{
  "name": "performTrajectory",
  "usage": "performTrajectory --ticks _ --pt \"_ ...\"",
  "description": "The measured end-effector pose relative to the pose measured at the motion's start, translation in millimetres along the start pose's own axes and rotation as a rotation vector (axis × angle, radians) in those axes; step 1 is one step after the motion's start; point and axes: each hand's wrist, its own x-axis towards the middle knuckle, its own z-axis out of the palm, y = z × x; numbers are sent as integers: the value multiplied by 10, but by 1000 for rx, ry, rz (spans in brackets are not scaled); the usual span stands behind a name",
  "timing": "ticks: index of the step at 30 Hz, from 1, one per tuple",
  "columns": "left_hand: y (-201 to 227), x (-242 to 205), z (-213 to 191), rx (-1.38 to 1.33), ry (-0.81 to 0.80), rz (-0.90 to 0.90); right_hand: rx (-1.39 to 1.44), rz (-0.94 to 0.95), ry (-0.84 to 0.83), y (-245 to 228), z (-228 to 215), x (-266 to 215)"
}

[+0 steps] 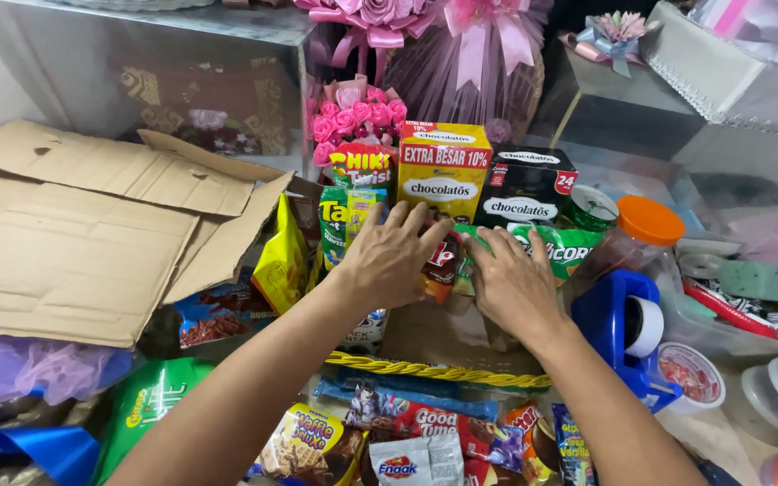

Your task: Arranging and securing various snack packages into a gift basket using a hot glue gun.

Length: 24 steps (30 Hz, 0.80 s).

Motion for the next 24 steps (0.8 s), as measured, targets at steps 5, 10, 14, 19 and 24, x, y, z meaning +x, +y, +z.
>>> performTrajectory --ticks 5,10,14,19,24 --pt "-65 36 155 25 -13 -16 6 -7 -8 6 -12 -10" --pt "-79 9 103 -88 38 -2 -16 -16 -2 9 9 5" --pt "-41 -119 -165 -198 113 19 -28 -16 -3 65 107 0" --pt "56 -525 -666 -329 257 40 104 25 -30 -65 -146 -37" --pt "-14 -1210 -794 -353 206 14 11 -31 -119 1 -70 22"
